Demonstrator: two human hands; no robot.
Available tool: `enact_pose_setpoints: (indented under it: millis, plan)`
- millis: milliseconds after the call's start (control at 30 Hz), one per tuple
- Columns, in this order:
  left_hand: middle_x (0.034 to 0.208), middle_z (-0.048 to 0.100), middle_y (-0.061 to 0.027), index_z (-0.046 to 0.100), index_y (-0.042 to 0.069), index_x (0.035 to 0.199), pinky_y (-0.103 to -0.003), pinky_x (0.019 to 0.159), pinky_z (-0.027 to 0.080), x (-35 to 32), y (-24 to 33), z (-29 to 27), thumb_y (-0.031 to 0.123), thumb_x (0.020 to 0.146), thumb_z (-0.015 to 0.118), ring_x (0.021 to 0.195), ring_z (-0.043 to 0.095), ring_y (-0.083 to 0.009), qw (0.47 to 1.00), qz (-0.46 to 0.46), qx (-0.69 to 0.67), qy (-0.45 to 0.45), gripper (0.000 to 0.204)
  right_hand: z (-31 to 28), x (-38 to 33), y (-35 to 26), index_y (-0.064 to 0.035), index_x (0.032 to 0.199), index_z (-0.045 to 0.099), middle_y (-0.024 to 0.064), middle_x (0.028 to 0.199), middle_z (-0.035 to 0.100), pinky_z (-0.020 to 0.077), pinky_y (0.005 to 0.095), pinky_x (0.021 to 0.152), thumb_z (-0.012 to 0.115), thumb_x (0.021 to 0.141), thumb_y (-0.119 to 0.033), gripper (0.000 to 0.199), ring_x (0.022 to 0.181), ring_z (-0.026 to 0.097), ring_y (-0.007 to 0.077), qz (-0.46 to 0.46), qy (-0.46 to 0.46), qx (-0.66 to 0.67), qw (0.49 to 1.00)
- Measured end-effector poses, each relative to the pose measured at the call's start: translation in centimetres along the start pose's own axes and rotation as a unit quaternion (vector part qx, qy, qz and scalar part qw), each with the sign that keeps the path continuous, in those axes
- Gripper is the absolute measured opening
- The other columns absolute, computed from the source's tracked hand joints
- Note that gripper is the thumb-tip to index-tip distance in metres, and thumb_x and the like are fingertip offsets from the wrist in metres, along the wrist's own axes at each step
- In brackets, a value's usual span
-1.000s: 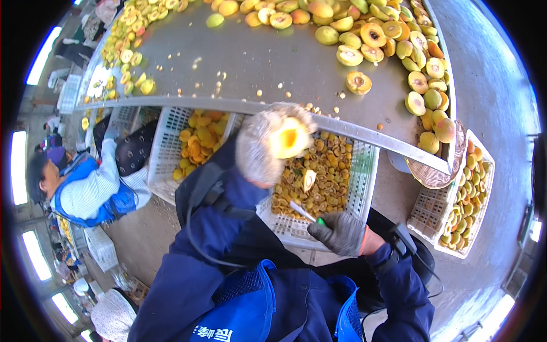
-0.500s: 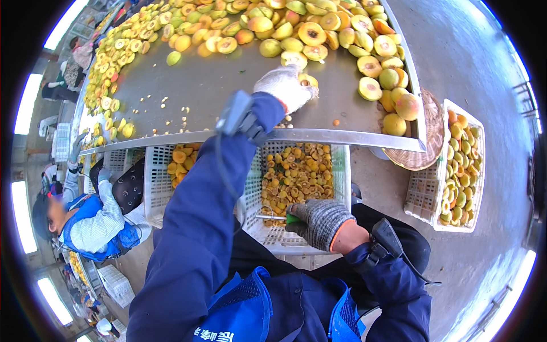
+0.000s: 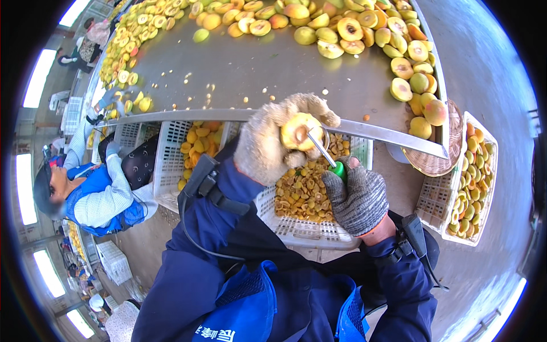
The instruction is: Pitting halved apricots using a coring tool and placing the pits and fruit into separate containers.
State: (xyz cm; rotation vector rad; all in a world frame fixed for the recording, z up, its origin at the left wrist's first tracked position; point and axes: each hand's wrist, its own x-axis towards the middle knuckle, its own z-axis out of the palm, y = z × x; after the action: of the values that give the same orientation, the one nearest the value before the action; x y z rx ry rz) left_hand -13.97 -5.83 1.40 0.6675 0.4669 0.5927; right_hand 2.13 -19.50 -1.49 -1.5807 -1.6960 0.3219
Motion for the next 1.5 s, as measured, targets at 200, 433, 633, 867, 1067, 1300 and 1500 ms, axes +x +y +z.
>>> enact_pose_setpoints:
  millis: [200, 433, 633, 867, 1067, 1300, 1500]
  plan:
    - [0.102, 0.066, -0.0169, 0.061, -0.002, 0.107, -0.036, 0.084, 0.051, -1.4, -2.2, -0.4, 0.047, 0.099, 0.039, 0.092, 0.064, -0.0248, 0.99, 0.079, 0.103, 0.056, 0.054, 1.2, 0.3, -1.5, 0.0063, 0.107, 0.054, 0.0186, 0.065, 0.059, 0.0434, 0.048, 0.047, 0.072, 0.086, -0.015, 0.035, 0.052, 0.057, 0.0407, -0.006, -0.065, 0.006, 0.998]
    - [0.103, 0.065, -0.0153, 0.06, 0.001, 0.112, -0.035, 0.081, 0.052, -7.6, -7.2, -8.1, 0.045, 0.097, 0.047, 0.093, 0.064, -0.0268, 0.755, 0.164, 0.626, 0.104, 0.048, 2.8, 0.2, -1.8, 0.0048, 0.105, 0.053, 0.0176, 0.062, 0.056, 0.0449, 0.0476, 0.049, 0.07, 0.087, -0.015, 0.032, 0.054, 0.058, 0.0395, 0.026, -0.098, -0.015, 0.995]
    - [0.114, 0.063, -0.0148, 0.058, 0.005, 0.122, -0.037, 0.085, 0.052, -8.2, -9.4, -9.6, 0.041, 0.094, 0.055, 0.102, 0.063, -0.03, 0.74, 0.186, 0.638, 0.106, 0.046, 3.5, 0.1, -2.1, 0.0038, 0.101, 0.055, 0.0183, 0.066, 0.058, 0.0471, 0.0461, 0.052, 0.069, 0.087, -0.014, 0.027, 0.058, 0.06, 0.0388, 0.032, -0.081, -0.016, 0.996]
    - [0.126, 0.062, -0.0142, 0.056, 0.009, 0.133, -0.04, 0.091, 0.053, -9.2, -11.3, -10.1, 0.037, 0.09, 0.065, 0.111, 0.063, -0.0336, 0.736, 0.204, 0.633, 0.122, 0.051, 3.8, -0.1, -2.7, 0.0008, 0.093, 0.059, 0.0182, 0.07, 0.06, 0.048, 0.0444, 0.056, 0.068, 0.087, -0.014, 0.018, 0.061, 0.06, 0.0378, 0.087, -0.113, -0.003, 0.99]
    - [0.119, 0.065, -0.0146, 0.06, 0.003, 0.124, -0.039, 0.095, 0.052, -3.5, -4.6, -5.3, 0.019, 0.096, 0.057, 0.109, 0.064, -0.0292, 0.684, 0.362, 0.623, 0.114, 0.032, 3.5, -0.1, -1.7, -0.0009, 0.095, 0.063, 0.0183, 0.071, 0.059, 0.0482, 0.044, 0.058, 0.066, 0.089, -0.014, 0.015, 0.063, 0.061, 0.0382, 0.09, -0.161, 0.033, 0.982]
    - [0.091, 0.068, -0.0139, 0.065, -0.002, 0.102, -0.033, 0.074, 0.055, -1.5, -2.5, -5.1, 0.023, 0.098, 0.052, 0.08, 0.067, -0.0221, 0.938, 0.032, 0.335, 0.088, 0.029, 2.1, 1.1, -2.7, -0.0007, 0.095, 0.061, 0.0194, 0.065, 0.061, 0.0489, 0.0427, 0.056, 0.063, 0.094, -0.023, 0.022, 0.061, 0.062, 0.0373, 0.178, -0.219, 0.258, 0.924]
    - [0.106, 0.068, -0.0163, 0.066, 0.003, 0.113, -0.042, 0.089, 0.052, -1.0, -1.5, -4.4, 0.006, 0.078, 0.067, 0.1, 0.065, -0.0353, 0.615, 0.267, 0.741, -0.05, 0.035, 2.1, 0.9, -2.3, 0.0, 0.088, 0.064, 0.0147, 0.063, 0.06, 0.046, 0.0392, 0.057, 0.062, 0.095, -0.025, 0.026, 0.057, 0.057, 0.0258, 0.226, -0.263, 0.194, 0.918]
